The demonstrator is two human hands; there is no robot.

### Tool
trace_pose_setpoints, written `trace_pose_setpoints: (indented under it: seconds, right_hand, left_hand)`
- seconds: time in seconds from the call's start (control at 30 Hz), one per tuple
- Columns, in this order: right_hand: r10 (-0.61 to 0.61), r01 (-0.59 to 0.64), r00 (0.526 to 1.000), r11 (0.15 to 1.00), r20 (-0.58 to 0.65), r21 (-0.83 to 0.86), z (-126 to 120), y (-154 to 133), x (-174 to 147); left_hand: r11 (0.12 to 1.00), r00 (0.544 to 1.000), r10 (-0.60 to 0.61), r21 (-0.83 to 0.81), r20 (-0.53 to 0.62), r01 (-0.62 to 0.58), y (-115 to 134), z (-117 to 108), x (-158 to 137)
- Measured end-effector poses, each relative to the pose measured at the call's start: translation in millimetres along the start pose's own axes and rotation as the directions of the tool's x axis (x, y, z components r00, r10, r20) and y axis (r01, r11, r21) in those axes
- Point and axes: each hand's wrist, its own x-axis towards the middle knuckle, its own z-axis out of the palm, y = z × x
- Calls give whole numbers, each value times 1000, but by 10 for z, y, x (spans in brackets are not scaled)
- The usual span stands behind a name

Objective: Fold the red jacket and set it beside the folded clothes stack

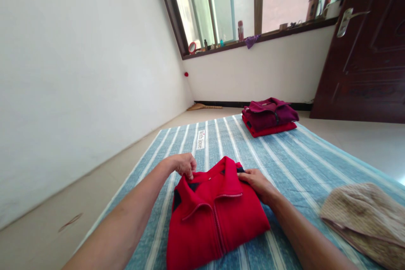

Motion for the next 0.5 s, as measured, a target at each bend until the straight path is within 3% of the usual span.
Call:
trace_pose_setpoints:
  seconds: [0.27, 0.5]
  right_hand:
    - [-2, 3, 1000, 999, 13, -38, 1, -17, -10]
    - [3, -3, 1000, 999, 4, -36, -14, 2, 4]
  left_hand:
    - [998, 999, 29, 53, -29, -27, 73, 13, 11]
    - [992, 998, 52, 114, -30, -49, 291, 70, -78]
